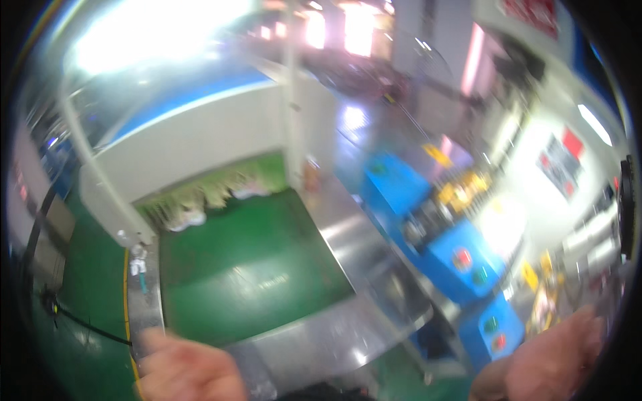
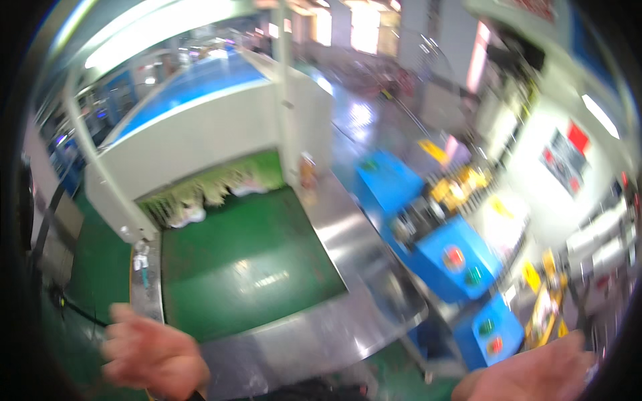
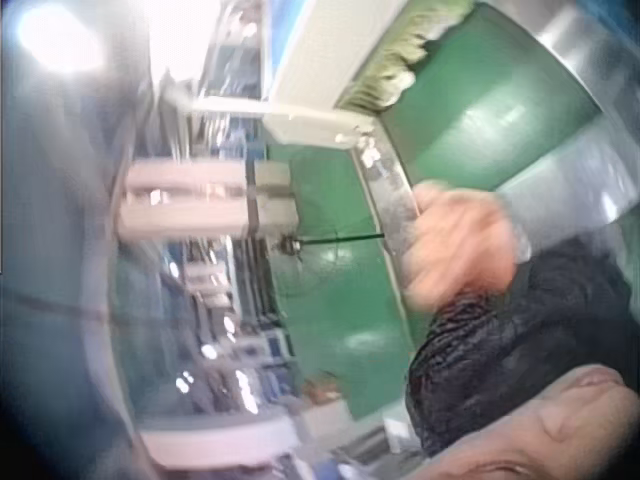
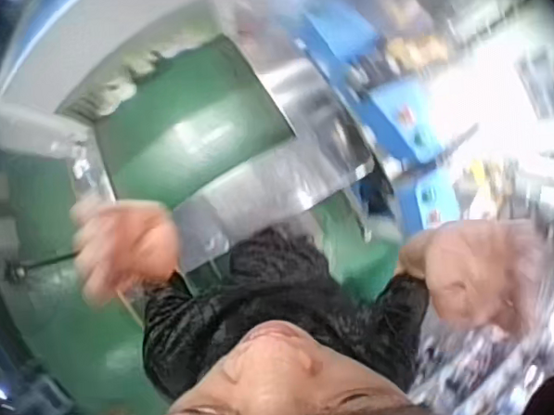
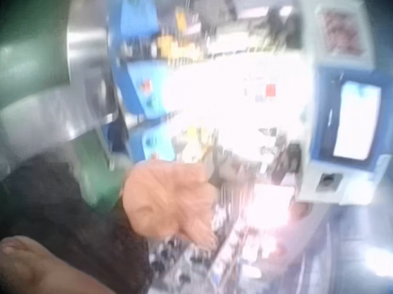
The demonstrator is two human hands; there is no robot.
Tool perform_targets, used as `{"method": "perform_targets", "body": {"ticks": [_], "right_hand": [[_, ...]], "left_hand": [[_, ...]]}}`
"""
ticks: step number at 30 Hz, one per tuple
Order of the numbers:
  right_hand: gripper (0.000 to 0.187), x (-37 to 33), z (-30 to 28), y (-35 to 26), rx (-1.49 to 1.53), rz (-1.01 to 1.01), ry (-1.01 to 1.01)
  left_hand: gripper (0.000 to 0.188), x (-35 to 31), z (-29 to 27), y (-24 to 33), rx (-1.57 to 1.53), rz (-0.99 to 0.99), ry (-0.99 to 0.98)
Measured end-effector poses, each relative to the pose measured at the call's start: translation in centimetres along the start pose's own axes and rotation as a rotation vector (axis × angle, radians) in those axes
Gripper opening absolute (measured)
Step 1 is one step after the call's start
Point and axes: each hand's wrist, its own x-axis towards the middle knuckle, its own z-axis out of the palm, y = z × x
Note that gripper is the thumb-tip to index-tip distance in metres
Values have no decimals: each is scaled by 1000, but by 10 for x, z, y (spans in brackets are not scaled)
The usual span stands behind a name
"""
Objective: The person repeatedly places shoes into a pressing machine, initiates the machine cycle, and then moves the pressed shoes onto a conveyor belt or into a cooling tunnel.
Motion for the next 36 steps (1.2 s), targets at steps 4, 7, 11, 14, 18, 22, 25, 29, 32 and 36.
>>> {"method": "perform_targets", "body": {"ticks": [4,7,11,14,18,22,25,29,32,36], "right_hand": [[13,-122,144,56,-207,643,-147],[38,-235,190,16,115,1330,-1199],[50,-278,252,-37,586,1520,-1329],[47,-303,357,36,682,1338,-1286],[63,-348,532,109,293,405,-1425],[62,-301,714,233,68,331,-1586],[60,-331,749,229,9,470,-1564],[60,-319,722,175,-137,337,-1394],[69,-368,612,119,-87,734,-1244],[72,-364,344,36,99,1679,-1528]], "left_hand": [[18,-79,-94,-58,675,-704,-408],[23,-201,-195,-62,835,-1147,-416],[44,-289,-290,-77,1157,-1386,-491],[47,-316,-348,-70,1492,-1086,-678],[48,-313,-330,13,1596,-1390,-739],[49,-304,-327,-25,1556,-1271,-745],[50,-282,-308,-20,1477,-1304,-730],[45,-281,-325,-38,1607,-1163,-665],[44,-301,-357,-47,1602,-1146,-645],[43,-320,-347,-68,1516,-1163,-625]]}}
